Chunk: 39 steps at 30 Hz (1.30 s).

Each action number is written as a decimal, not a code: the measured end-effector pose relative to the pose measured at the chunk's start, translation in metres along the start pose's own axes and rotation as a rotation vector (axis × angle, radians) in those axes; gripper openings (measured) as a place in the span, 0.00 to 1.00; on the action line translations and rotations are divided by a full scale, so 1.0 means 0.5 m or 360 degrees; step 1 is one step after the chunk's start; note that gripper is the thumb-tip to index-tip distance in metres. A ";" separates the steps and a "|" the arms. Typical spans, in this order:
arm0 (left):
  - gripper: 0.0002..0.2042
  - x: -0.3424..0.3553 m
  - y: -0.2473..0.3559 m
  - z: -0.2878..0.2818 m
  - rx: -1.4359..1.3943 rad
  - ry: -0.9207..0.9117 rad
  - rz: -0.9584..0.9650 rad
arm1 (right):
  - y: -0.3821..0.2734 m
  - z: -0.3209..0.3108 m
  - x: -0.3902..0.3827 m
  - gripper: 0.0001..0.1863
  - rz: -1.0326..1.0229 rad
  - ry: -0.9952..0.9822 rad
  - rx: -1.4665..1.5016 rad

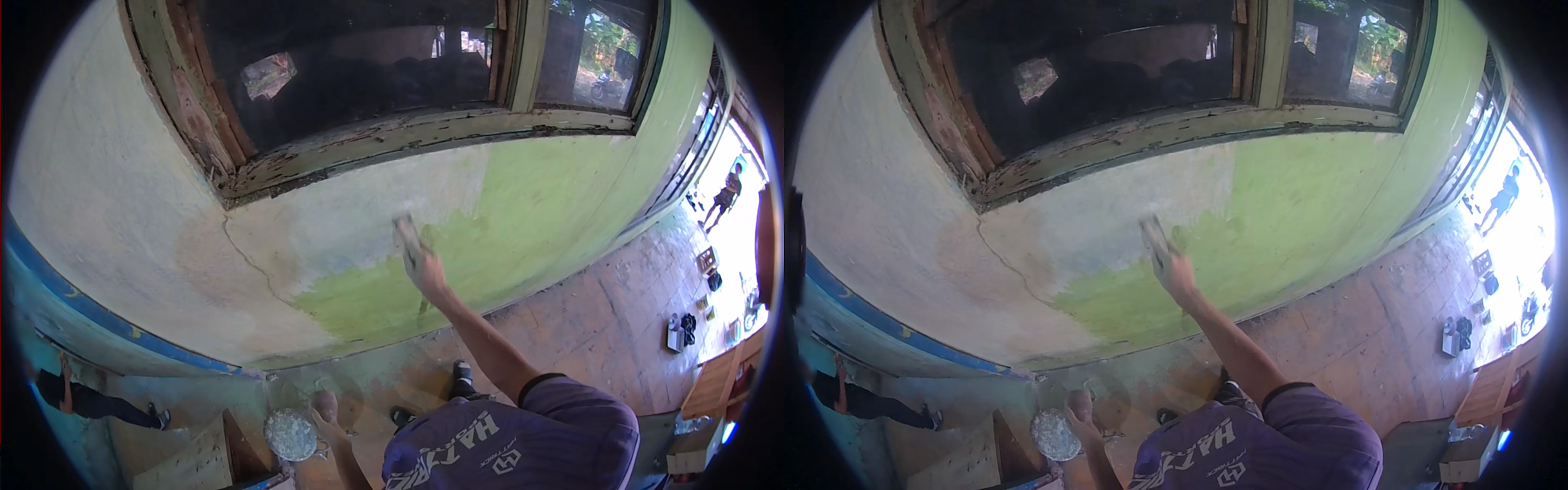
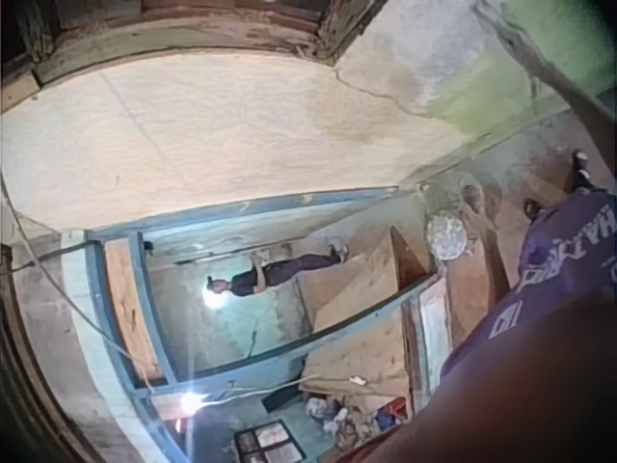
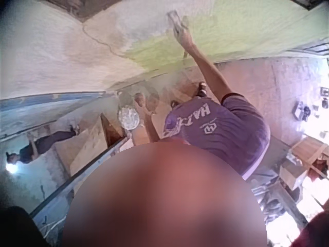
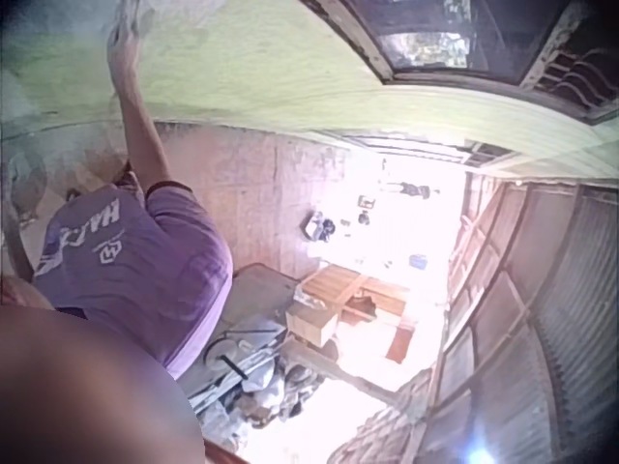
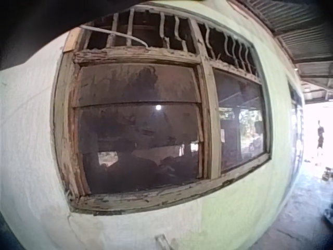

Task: The person patches cracks in an interior wall with filler using a putty knife, smoothing the surface near a window.

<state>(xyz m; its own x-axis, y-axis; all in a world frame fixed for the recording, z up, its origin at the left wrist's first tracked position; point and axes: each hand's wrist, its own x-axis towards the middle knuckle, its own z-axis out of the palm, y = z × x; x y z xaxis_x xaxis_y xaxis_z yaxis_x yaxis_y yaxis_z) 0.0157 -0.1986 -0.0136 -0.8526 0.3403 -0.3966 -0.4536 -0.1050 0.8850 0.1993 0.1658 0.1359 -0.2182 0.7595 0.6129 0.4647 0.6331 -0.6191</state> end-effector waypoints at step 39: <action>0.25 -0.186 0.174 1.052 0.1293 -0.0381 0.3233 | 0.343 -0.223 -0.456 0.35 0.1156 -0.0634 0.0278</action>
<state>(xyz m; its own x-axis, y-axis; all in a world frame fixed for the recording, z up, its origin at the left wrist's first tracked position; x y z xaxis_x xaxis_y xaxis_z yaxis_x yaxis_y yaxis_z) 0.1922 0.2522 0.2285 0.1716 0.3899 0.9047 0.9850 -0.0860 -0.1498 0.4243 0.0846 -0.0551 -0.2179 0.9619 -0.1653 0.4743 -0.0436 -0.8793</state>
